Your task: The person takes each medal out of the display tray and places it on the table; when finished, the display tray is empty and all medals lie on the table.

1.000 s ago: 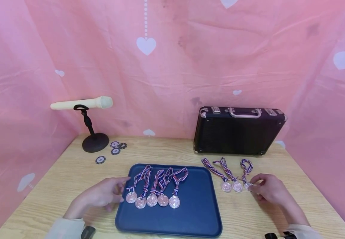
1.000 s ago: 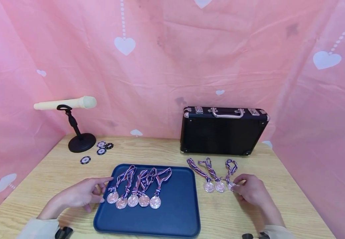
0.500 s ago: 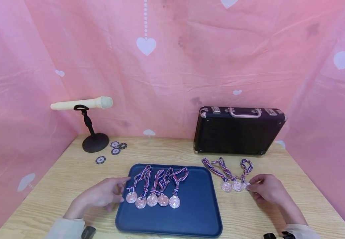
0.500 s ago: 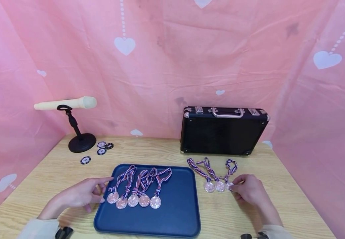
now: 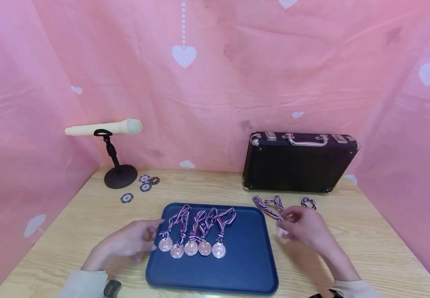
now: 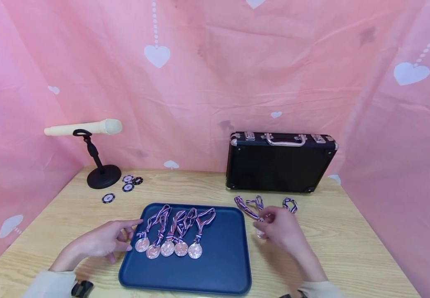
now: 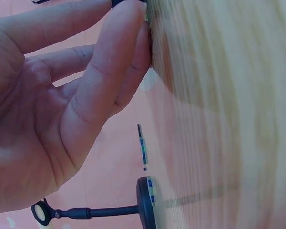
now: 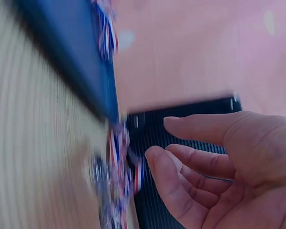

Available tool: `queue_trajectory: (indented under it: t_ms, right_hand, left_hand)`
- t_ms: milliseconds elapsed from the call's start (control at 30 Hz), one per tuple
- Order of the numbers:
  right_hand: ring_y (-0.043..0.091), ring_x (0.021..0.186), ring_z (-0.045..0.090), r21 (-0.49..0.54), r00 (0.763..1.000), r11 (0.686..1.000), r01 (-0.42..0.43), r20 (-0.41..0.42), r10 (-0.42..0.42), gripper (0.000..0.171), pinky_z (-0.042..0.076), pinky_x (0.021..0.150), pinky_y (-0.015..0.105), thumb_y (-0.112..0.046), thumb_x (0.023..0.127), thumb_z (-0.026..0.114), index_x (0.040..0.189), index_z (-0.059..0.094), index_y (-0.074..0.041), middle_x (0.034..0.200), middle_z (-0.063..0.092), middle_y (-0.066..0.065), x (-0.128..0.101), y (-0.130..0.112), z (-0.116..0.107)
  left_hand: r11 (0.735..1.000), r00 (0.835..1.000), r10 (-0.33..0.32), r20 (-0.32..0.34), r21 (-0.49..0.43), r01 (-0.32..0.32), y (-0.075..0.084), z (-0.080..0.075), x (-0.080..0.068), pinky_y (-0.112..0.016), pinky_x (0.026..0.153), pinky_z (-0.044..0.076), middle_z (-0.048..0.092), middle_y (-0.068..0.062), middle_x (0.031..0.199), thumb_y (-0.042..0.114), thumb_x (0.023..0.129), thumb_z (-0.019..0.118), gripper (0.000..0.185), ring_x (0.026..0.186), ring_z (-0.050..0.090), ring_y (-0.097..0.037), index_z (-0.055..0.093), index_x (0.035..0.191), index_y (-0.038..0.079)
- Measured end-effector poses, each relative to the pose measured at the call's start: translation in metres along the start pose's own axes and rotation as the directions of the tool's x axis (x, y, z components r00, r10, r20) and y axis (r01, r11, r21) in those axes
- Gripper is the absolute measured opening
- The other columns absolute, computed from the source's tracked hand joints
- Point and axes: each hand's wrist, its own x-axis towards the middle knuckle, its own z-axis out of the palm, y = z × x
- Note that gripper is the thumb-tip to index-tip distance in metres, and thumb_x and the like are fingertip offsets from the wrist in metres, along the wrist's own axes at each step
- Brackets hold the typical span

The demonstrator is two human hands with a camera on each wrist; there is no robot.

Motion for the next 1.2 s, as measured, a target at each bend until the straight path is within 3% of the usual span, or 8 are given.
queue_trajectory:
  t_ms: [133,333,567,767,967,1067,1200]
  right_hand:
    - [0.017,0.059,0.068,0.050,1.000,0.999,0.003,0.024,-0.004,0.033,0.060,0.053,0.030,-0.010,0.088,0.084,0.115,0.072,0.004,0.079,0.071,0.007,-0.002,-0.028,0.029]
    - [0.016,0.051,0.064,0.083,0.988,0.996,0.035,0.147,-0.047,0.028,0.059,0.050,0.033,-0.014,0.084,0.089,0.104,0.074,-0.001,0.068,0.066,0.005,-0.008,-0.056,0.074]
    - [0.009,0.040,0.058,-0.089,0.973,0.992,0.087,0.221,-0.066,0.032,0.052,0.050,0.028,-0.028,0.077,0.094,0.085,0.070,-0.009,0.057,0.061,0.000,-0.014,-0.071,0.109]
    - [0.010,0.051,0.058,-0.205,0.974,0.971,0.123,0.212,-0.078,0.038,0.046,0.056,0.027,-0.035,0.074,0.096,0.075,0.064,-0.014,0.060,0.059,-0.002,-0.014,-0.074,0.120]
    - [0.010,0.038,0.057,-0.148,0.968,0.985,0.087,0.245,-0.049,0.032,0.051,0.046,0.028,-0.022,0.076,0.095,0.082,0.065,-0.010,0.055,0.059,0.001,-0.013,-0.070,0.115]
    - [0.010,0.039,0.057,-0.146,0.968,0.988,0.055,0.249,-0.017,0.035,0.052,0.044,0.029,-0.023,0.076,0.095,0.090,0.067,-0.009,0.061,0.060,0.003,-0.013,-0.068,0.112]
    - [0.009,0.038,0.057,-0.158,0.971,0.985,0.069,0.235,-0.031,0.038,0.052,0.045,0.029,-0.027,0.074,0.097,0.089,0.066,-0.010,0.070,0.061,0.004,-0.013,-0.066,0.112]
  left_hand:
    - [1.000,1.000,-0.019,-0.014,0.007,0.019,0.002,0.000,0.001,-0.037,0.051,0.060,0.058,-0.007,0.104,-0.005,0.093,0.074,0.074,0.054,0.056,-0.022,0.046,0.159,0.008]
    - [1.000,0.999,-0.025,-0.025,0.010,0.025,0.004,0.001,0.001,-0.036,0.051,0.060,0.058,-0.007,0.105,-0.006,0.092,0.074,0.074,0.053,0.056,-0.022,0.047,0.159,0.009]
    - [1.000,1.000,0.006,-0.009,0.003,-0.006,0.002,0.001,0.002,-0.037,0.050,0.060,0.058,-0.008,0.104,-0.007,0.092,0.073,0.074,0.052,0.057,-0.022,0.046,0.160,0.008]
    - [1.000,1.000,-0.008,-0.003,-0.004,0.008,0.002,0.002,0.003,-0.037,0.051,0.060,0.059,-0.007,0.105,-0.007,0.093,0.072,0.074,0.054,0.059,-0.022,0.045,0.160,0.008]
    - [1.000,1.000,-0.021,-0.004,-0.008,0.021,0.002,0.002,0.002,-0.037,0.052,0.061,0.060,-0.006,0.105,-0.006,0.093,0.073,0.074,0.056,0.060,-0.024,0.045,0.160,0.009]
    - [1.000,1.000,-0.026,-0.008,-0.006,0.026,0.003,0.001,0.002,-0.037,0.052,0.061,0.060,-0.006,0.105,-0.006,0.094,0.073,0.074,0.057,0.060,-0.024,0.045,0.160,0.009]
    - [1.000,1.000,-0.026,-0.014,0.001,0.026,0.003,0.001,0.001,-0.037,0.052,0.061,0.059,-0.007,0.105,-0.006,0.093,0.073,0.074,0.057,0.060,-0.024,0.045,0.160,0.009]
